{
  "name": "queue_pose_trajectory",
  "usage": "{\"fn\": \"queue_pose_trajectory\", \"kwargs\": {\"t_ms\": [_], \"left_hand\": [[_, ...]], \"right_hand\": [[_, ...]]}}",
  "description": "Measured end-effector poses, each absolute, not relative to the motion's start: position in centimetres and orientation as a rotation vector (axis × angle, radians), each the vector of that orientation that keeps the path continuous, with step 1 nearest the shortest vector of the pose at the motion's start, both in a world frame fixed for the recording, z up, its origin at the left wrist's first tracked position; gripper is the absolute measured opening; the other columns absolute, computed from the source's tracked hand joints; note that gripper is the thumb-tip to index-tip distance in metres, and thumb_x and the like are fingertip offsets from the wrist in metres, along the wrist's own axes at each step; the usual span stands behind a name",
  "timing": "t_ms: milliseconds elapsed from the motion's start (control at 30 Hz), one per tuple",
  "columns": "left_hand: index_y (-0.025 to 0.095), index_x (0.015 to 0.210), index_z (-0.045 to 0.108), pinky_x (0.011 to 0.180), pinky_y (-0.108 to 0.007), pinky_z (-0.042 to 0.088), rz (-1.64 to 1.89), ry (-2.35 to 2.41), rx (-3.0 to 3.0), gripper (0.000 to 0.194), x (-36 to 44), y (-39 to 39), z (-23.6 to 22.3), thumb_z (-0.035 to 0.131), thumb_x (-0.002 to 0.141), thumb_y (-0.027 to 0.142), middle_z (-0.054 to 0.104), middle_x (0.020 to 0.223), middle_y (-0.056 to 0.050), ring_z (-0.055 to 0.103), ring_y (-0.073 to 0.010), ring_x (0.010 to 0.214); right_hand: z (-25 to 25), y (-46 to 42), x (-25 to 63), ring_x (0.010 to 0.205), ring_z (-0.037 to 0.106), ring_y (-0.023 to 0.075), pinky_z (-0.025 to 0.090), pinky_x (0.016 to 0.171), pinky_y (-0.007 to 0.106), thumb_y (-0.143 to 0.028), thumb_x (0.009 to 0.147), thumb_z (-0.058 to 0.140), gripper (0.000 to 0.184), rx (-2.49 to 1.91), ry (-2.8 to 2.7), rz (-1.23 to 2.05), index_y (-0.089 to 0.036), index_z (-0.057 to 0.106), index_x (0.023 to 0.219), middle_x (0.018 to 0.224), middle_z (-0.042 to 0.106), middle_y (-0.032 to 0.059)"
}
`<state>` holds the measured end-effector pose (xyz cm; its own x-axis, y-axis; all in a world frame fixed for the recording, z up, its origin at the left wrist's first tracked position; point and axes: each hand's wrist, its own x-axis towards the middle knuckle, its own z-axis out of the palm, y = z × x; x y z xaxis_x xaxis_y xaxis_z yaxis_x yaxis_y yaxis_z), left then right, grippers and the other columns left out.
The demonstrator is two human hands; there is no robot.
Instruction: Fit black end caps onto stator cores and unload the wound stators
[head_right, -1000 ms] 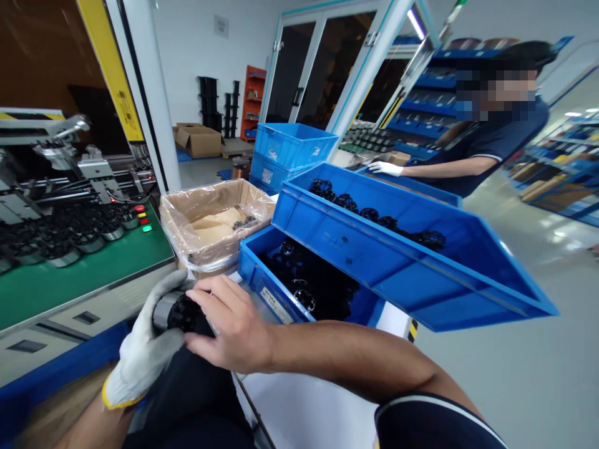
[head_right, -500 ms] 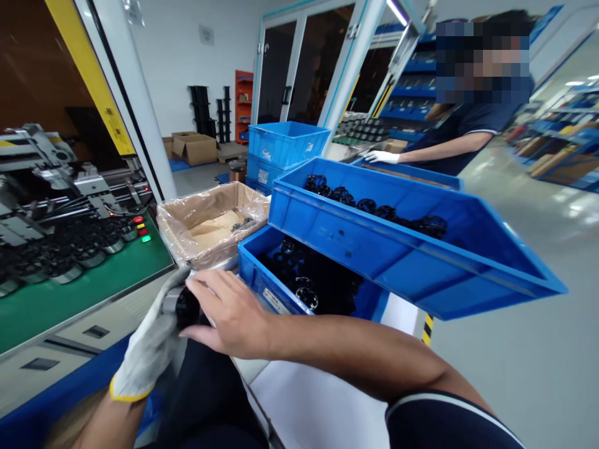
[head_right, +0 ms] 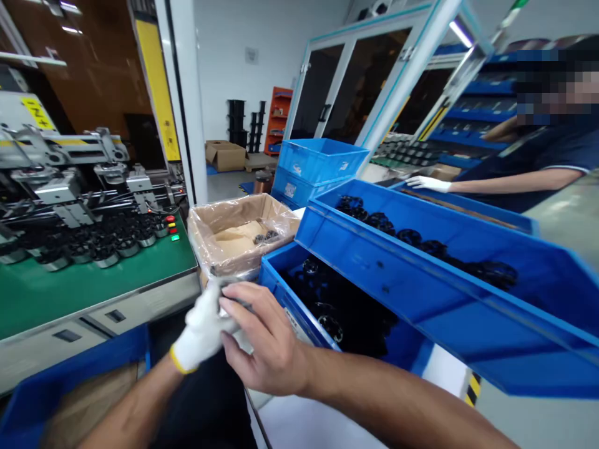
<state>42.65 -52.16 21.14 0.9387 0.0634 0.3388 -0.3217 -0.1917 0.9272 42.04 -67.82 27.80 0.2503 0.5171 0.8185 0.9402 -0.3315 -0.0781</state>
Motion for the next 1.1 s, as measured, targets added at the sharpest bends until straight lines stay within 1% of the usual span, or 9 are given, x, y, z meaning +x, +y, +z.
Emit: {"fn": "queue_pose_trajectory", "kwargs": {"t_ms": [100,200,367,467,667,767,900,967,1100], "left_hand": [[0.024,0.112,0.049,0.099,-0.041,0.056,0.463,-0.135,1.700,0.048,42.2,-49.7,22.4,0.078,0.074,0.025,0.064,0.132,-0.008,0.067,-0.0225,0.115],[0.026,0.115,0.050,0.099,-0.040,0.056,0.652,-0.188,1.831,0.057,40.9,-48.6,23.7,0.083,0.069,0.028,0.061,0.127,-0.006,0.065,-0.0236,0.116],[0.027,0.116,0.061,0.072,-0.034,0.061,0.646,-0.318,2.074,0.073,38.9,-48.4,25.2,0.094,0.052,0.039,0.057,0.116,-0.005,0.069,-0.0246,0.098],[0.028,0.108,0.067,0.072,-0.032,0.063,0.641,-0.460,2.028,0.072,38.9,-47.6,26.0,0.099,0.044,0.036,0.061,0.115,-0.004,0.071,-0.0255,0.098],[0.029,0.113,0.074,0.081,-0.031,0.062,0.789,-0.756,2.025,0.055,39.3,-46.1,26.4,0.093,0.063,0.039,0.077,0.108,-0.005,0.076,-0.0238,0.091],[0.032,0.117,0.073,0.094,-0.034,0.060,0.611,-0.622,1.828,0.050,39.0,-46.4,25.2,0.087,0.069,0.027,0.072,0.125,-0.005,0.071,-0.0268,0.112],[0.036,0.139,0.058,0.109,-0.039,0.052,0.344,-0.424,1.706,0.083,39.0,-47.1,23.5,0.079,0.063,0.013,0.053,0.150,-0.005,0.053,-0.0307,0.138],[0.036,0.136,0.059,0.104,-0.039,0.055,0.367,-0.384,1.765,0.088,39.2,-47.3,23.2,0.085,0.055,0.013,0.059,0.139,-0.004,0.060,-0.0297,0.127],[0.030,0.118,0.069,0.092,-0.034,0.058,0.414,-0.464,1.738,0.053,39.6,-47.4,22.9,0.087,0.069,0.030,0.068,0.115,-0.004,0.068,-0.0239,0.105]], "right_hand": [[27.5,-67.6,42.1,0.129,0.057,0.0271,0.056,0.105,0.044,-0.005,0.080,0.060,0.067,-2.007,-1.186,-0.859,-0.013,0.045,0.144,0.132,0.057,0.0200],[26.6,-67.2,42.6,0.126,0.058,0.0260,0.056,0.105,0.041,-0.014,0.078,0.070,0.069,-2.020,-1.178,-0.729,-0.011,0.044,0.142,0.130,0.058,0.0197],[25.6,-67.0,43.1,0.106,0.066,0.0207,0.059,0.093,0.034,-0.024,0.082,0.076,0.051,-1.886,-1.230,-0.639,-0.016,0.053,0.127,0.111,0.067,0.0122],[25.8,-67.2,42.9,0.104,0.068,0.0184,0.058,0.093,0.031,-0.020,0.081,0.075,0.050,-1.892,-1.156,-0.481,-0.018,0.054,0.127,0.114,0.069,0.0104],[26.5,-67.3,42.6,0.103,0.068,0.0167,0.059,0.092,0.029,-0.016,0.081,0.071,0.061,-1.887,-1.174,-0.406,-0.017,0.049,0.137,0.115,0.069,0.0093],[26.9,-67.3,42.9,0.113,0.065,0.0199,0.059,0.095,0.033,-0.014,0.079,0.072,0.062,-1.830,-1.254,-0.477,-0.016,0.050,0.137,0.122,0.064,0.0136],[27.3,-67.4,43.3,0.113,0.064,0.0220,0.060,0.095,0.034,-0.013,0.081,0.072,0.047,-1.804,-1.370,-0.693,-0.013,0.057,0.126,0.117,0.063,0.0167],[27.3,-67.6,43.4,0.106,0.066,0.0215,0.062,0.088,0.032,-0.017,0.082,0.072,0.048,-1.811,-1.426,-0.761,-0.012,0.056,0.127,0.111,0.064,0.0160],[27.6,-67.8,43.4,0.114,0.064,0.0238,0.061,0.093,0.035,-0.019,0.082,0.074,0.060,-1.884,-1.388,-0.695,-0.011,0.051,0.136,0.120,0.062,0.0191]]}}
